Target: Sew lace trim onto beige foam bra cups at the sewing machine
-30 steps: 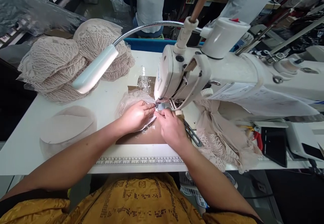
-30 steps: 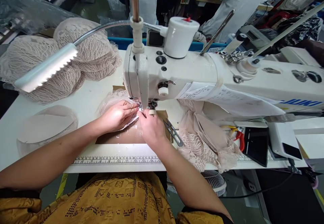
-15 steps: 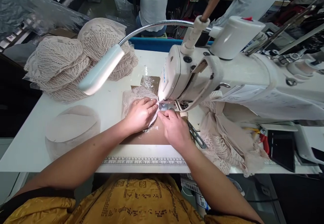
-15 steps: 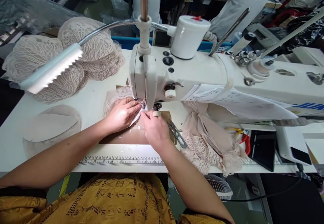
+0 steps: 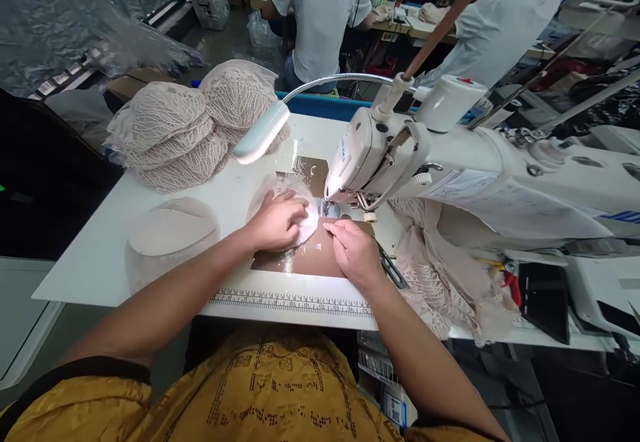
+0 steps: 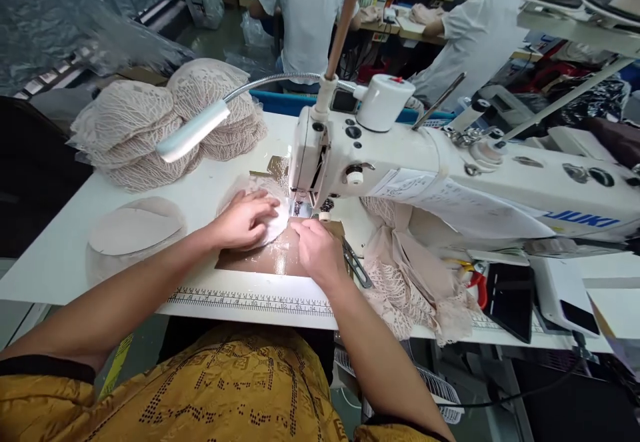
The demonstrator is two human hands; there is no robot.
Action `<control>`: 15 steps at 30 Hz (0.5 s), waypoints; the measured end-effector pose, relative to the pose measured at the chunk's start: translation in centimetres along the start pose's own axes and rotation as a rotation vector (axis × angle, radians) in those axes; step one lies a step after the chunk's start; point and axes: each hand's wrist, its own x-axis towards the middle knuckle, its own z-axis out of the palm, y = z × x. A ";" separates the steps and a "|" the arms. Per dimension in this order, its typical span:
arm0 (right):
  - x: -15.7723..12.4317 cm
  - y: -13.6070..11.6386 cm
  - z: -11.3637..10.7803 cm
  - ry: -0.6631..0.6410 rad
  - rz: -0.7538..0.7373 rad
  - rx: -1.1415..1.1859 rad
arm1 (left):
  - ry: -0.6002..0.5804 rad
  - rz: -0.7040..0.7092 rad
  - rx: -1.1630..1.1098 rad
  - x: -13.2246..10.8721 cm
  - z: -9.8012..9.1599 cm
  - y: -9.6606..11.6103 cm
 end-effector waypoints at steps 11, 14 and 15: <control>-0.3 1.0 0.5 0.061 -0.157 0.086 | 0.154 0.276 -0.302 -2.8 -0.8 1.1; -0.3 1.0 0.4 -0.003 -0.200 -0.026 | 0.139 0.119 -0.173 -0.5 -1.0 0.6; -0.3 1.0 0.4 -0.029 -0.205 -0.055 | 0.078 0.079 -0.115 0.4 -1.1 0.5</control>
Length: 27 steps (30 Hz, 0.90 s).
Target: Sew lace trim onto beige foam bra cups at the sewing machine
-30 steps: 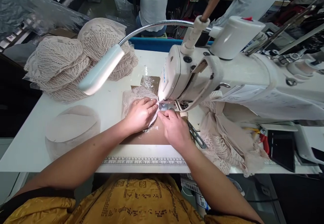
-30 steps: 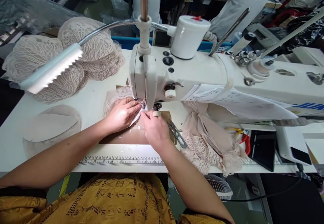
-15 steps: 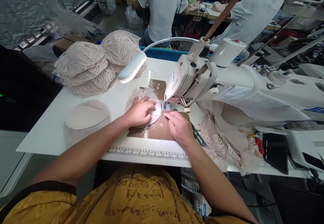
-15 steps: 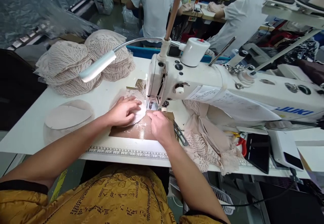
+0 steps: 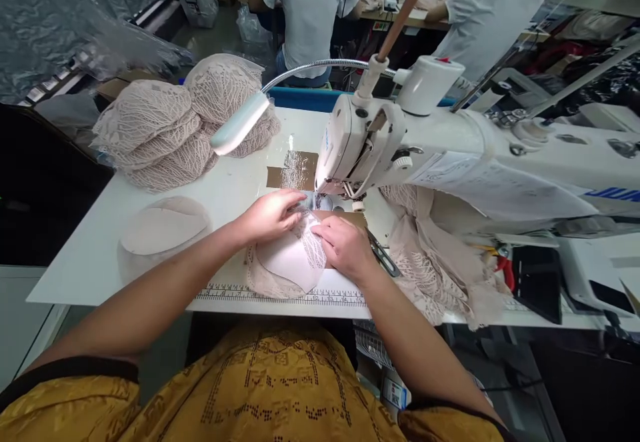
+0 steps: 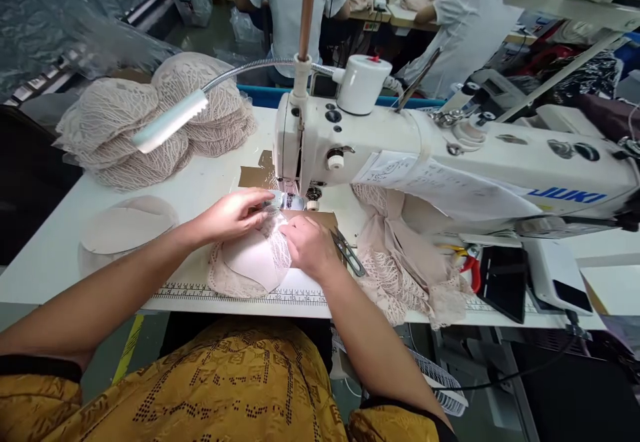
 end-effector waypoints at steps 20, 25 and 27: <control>0.1 0.1 0.2 -0.045 0.040 0.023 | 0.316 -0.139 -0.356 1.0 -3.0 -2.0; 0.1 0.0 0.2 -0.040 0.037 -0.001 | 0.130 0.087 -0.043 -1.4 -1.6 1.2; 0.0 0.1 0.1 -0.025 0.040 -0.003 | -0.018 0.190 0.097 -1.8 0.2 1.6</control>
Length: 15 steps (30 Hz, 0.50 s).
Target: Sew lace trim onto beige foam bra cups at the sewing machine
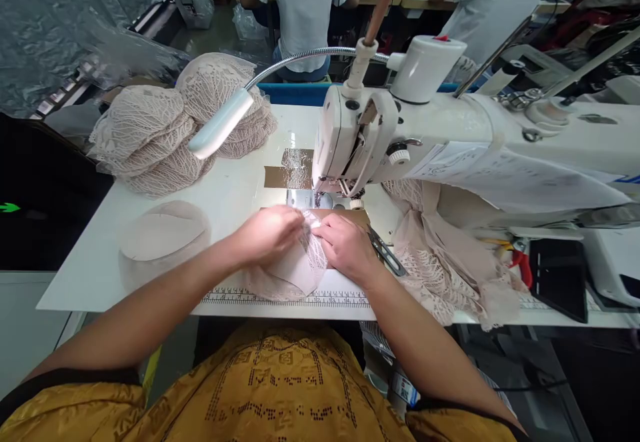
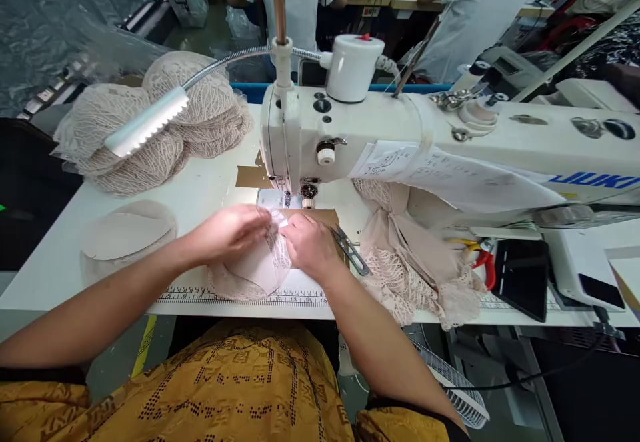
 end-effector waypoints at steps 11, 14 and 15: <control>0.6 -0.5 -0.5 -0.079 0.134 -0.169 | -0.125 0.123 0.147 0.9 1.8 -0.9; 0.7 -0.7 -0.5 -0.111 0.150 -0.222 | -0.131 0.069 0.203 1.4 1.7 -1.0; 0.8 -0.7 -0.4 -0.114 0.155 -0.226 | -0.139 0.069 0.212 1.5 1.7 -1.1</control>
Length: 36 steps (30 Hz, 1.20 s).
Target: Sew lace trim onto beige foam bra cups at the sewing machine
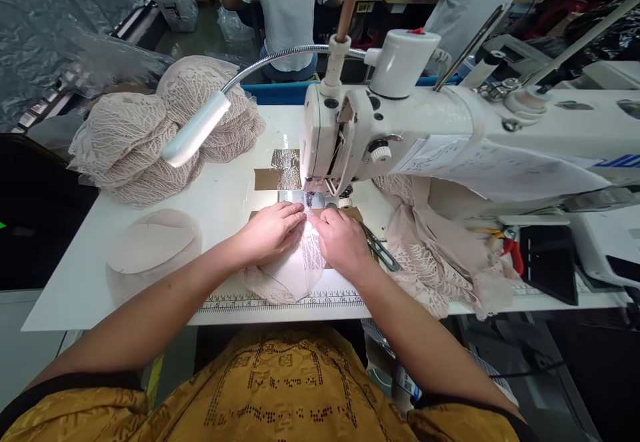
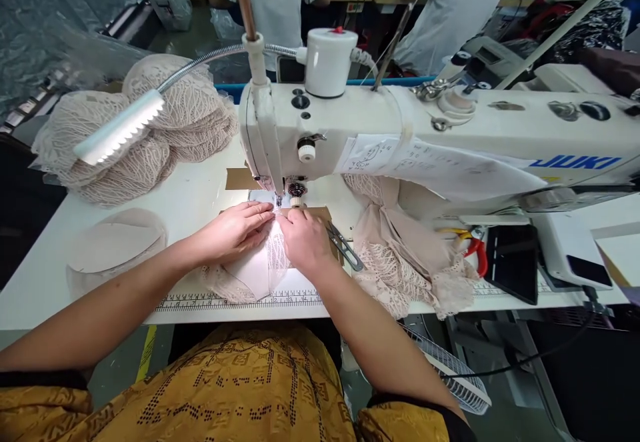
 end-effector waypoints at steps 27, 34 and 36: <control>-0.1 1.1 0.2 0.090 0.094 0.225 | 0.038 0.049 -0.062 -1.6 -1.0 0.2; -0.5 1.0 -2.5 -0.070 0.073 0.265 | 0.103 -0.040 -0.089 -1.9 0.3 0.2; -0.8 0.7 -3.5 -0.138 0.036 0.259 | 0.114 -0.059 -0.153 -2.0 0.2 0.0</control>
